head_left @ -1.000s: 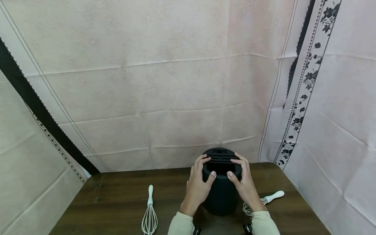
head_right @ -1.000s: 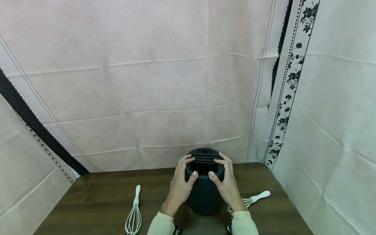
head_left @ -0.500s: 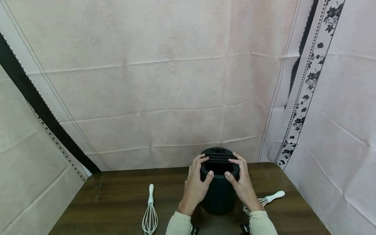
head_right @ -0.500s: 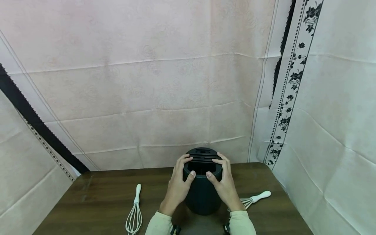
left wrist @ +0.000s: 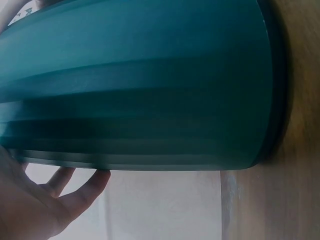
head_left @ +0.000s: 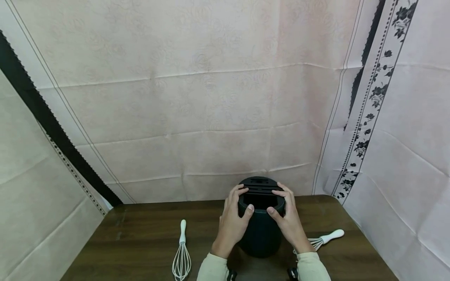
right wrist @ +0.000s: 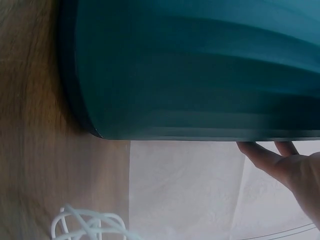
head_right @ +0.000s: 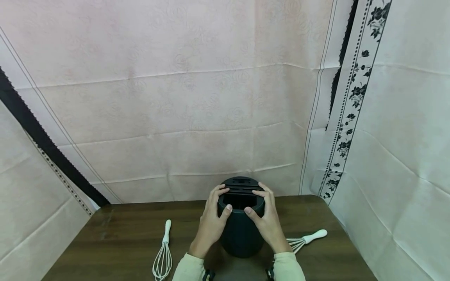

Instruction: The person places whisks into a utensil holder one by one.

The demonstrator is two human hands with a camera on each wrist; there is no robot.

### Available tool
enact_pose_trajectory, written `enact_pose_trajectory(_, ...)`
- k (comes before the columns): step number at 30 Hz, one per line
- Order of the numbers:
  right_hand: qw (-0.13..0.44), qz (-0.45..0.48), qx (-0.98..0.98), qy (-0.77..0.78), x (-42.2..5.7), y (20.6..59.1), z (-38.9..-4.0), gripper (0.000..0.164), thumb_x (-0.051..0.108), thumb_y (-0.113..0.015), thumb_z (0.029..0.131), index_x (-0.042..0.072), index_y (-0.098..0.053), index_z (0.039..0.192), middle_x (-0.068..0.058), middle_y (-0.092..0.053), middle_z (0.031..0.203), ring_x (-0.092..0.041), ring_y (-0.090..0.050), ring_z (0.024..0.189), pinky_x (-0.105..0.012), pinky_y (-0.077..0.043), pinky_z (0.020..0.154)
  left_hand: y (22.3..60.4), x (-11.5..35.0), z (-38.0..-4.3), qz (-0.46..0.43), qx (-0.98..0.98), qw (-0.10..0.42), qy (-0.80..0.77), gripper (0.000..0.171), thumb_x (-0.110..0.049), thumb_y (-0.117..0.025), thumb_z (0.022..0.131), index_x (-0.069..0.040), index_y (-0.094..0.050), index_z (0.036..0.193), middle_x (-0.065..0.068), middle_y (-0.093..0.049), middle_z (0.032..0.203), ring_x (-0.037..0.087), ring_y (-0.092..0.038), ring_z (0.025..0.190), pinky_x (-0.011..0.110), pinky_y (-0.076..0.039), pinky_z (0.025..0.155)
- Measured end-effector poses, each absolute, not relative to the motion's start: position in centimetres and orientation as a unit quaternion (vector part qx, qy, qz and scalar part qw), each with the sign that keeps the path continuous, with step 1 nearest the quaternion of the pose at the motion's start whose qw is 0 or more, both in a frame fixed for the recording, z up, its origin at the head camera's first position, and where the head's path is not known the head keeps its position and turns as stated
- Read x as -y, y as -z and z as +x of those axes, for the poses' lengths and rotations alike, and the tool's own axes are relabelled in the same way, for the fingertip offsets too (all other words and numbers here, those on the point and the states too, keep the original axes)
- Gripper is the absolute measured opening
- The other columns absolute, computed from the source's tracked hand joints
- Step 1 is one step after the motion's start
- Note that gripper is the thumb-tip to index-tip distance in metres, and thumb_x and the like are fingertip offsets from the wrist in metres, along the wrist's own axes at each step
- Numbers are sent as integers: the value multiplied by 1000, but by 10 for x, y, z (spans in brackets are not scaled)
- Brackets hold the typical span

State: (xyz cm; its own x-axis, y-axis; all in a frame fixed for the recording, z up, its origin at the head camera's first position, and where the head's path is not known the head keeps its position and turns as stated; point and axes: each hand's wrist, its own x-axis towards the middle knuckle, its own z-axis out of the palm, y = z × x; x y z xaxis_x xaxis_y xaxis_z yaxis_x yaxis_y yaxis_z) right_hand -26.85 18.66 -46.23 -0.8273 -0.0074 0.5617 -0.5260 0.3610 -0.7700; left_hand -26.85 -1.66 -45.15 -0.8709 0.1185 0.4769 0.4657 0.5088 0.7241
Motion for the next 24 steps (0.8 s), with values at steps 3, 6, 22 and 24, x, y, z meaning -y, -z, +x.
enact_pose_trajectory(3, 240, 172, 789, -539, -186, 462, -269, 52, 20, -71, 99, 14, -50, 146, -8, -25, 169, -43, -22, 155, -79, -17, 116, 451, 18, -268, -171, 849, 187, 464, 51, -46, -55, 108, -41, -42, 156, -18, -29, 168, 22, -37, 149, 78, -39, 99)
enact_pose_trajectory(6, 243, 176, 788, -538, -184, 463, -269, 52, 21, -71, 99, 15, -50, 146, -8, -26, 168, -42, -23, 155, -78, -17, 117, 451, 19, -268, -170, 850, 188, 462, 51, -46, -55, 108, -42, -41, 156, -19, -29, 168, 22, -37, 149, 78, -39, 99)
enact_pose_trajectory(22, 255, 204, 779, -535, -178, 468, -272, 56, 33, -75, 98, 18, -51, 146, -9, -27, 168, -42, -27, 153, -75, -22, 117, 454, 28, -268, -168, 848, 196, 463, 50, -43, -56, 108, -42, -41, 156, -19, -29, 168, 23, -38, 149, 82, -37, 98)
enact_pose_trajectory(24, 258, 210, 777, -534, -177, 469, -273, 57, 35, -75, 99, 17, -51, 146, -10, -27, 168, -44, -27, 153, -75, -23, 116, 454, 29, -268, -168, 846, 200, 464, 50, -42, -57, 108, -42, -42, 155, -20, -29, 168, 23, -39, 149, 81, -37, 98)
